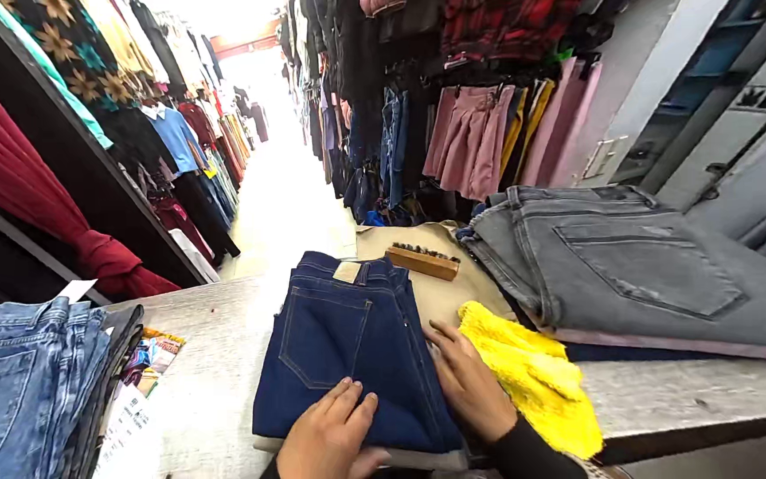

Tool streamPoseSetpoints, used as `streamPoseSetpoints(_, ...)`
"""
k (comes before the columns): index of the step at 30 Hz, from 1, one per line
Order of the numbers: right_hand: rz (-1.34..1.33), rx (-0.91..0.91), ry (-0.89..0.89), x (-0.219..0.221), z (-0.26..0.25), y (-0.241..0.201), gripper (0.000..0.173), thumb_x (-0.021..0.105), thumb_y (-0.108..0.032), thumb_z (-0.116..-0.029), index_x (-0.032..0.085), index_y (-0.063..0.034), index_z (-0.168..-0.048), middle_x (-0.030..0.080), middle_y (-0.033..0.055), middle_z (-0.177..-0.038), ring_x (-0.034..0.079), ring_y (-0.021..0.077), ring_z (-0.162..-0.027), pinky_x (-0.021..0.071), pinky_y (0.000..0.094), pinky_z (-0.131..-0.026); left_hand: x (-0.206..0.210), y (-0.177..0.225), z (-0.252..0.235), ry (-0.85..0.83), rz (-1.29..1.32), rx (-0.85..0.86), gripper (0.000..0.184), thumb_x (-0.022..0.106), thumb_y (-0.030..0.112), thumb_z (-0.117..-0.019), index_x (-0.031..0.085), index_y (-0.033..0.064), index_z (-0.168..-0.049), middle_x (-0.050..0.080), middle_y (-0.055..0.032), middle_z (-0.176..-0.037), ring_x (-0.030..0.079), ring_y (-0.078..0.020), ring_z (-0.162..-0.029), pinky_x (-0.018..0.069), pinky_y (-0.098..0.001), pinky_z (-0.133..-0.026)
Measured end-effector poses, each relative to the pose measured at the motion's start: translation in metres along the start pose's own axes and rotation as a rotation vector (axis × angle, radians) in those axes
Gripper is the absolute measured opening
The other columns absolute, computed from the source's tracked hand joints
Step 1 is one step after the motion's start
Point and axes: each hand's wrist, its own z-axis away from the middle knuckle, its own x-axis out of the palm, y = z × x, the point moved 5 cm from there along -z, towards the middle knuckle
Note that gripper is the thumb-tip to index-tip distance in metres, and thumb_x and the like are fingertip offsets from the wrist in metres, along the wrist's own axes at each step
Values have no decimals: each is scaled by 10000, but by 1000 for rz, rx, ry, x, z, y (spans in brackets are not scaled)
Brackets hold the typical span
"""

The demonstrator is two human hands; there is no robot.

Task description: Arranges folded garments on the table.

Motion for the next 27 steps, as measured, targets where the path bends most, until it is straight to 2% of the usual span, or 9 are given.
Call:
streamPoseSetpoints(2,52,1,60,-7,-17,-9,469,401,-333,-1045,697,-58,-1283,623,212,-1304,588,376,-1213,473,564,-1021,-14,-3,-12,-121,184,-100,541,726,375,-915,690,-64,-1229,693,-255,-1239,652,-412,-1213,523,-496,-1038)
streamPoseSetpoints(5,80,110,-129,1,-41,-27,588,619,-475,-972,647,-11,-1332,605,257,-1235,616,380,-1098,514,558,-939,-16,-20,-36,-94,356,-288,496,647,305,-982,643,-91,-1280,698,-239,-1218,708,-325,-1104,566,-435,-973)
streamPoseSetpoints(6,68,111,-157,5,-46,-33,553,704,-419,-935,664,1,-1293,606,255,-1189,614,370,-1061,516,545,-916,-12,-28,-44,-81,453,-395,483,621,290,-1001,618,-90,-1298,688,-231,-1224,720,-285,-1057,585,-406,-930)
streamPoseSetpoints(8,32,-45,-143,12,-48,-52,306,710,-256,-927,758,-46,-1144,664,188,-1042,639,311,-987,532,496,-877,-1,-45,-57,-24,694,-607,515,594,315,-1006,549,-82,-1330,663,-203,-1220,712,-227,-980,590,-381,-871)
streamPoseSetpoints(11,-99,-480,-162,27,-22,-97,203,622,-172,-960,775,-78,-1054,713,122,-936,681,273,-937,557,447,-857,7,-54,-51,232,958,-803,810,668,405,-887,390,-117,-1441,605,-209,-1290,635,-175,-1121,532,-342,-973)
streamPoseSetpoints(14,-202,-635,-311,34,-4,-112,229,586,-168,-995,747,-42,-1098,688,138,-886,680,275,-861,560,387,-822,10,-51,-37,555,1147,-904,509,672,92,-866,488,-126,-1288,656,-139,-1106,658,-89,-1006,550,-255,-920)
streamPoseSetpoints(18,-334,-269,-391,18,-48,-84,322,519,-257,-1043,737,-41,-1138,728,97,-1019,690,164,-912,568,365,-841,12,-51,-34,668,1328,-917,336,582,-24,-832,524,-67,-1161,687,-69,-939,692,-80,-864,593,-266,-824)
streamPoseSetpoints(22,-452,250,-299,18,-120,-53,370,434,-260,-1098,522,-20,-1366,717,130,-1000,730,215,-824,614,406,-750,13,-50,-32,685,1348,-920,364,585,-26,-798,526,-52,-1156,682,-64,-941,690,-77,-874,589,-257,-821)
streamPoseSetpoints(27,-698,552,-370,50,-141,-39,582,324,-524,-1094,488,-37,-1366,724,177,-1018,746,266,-834,621,396,-716,14,-51,-30,737,1368,-899,312,573,-44,-764,549,-21,-1075,698,-35,-874,701,-66,-823,597,-250,-788)
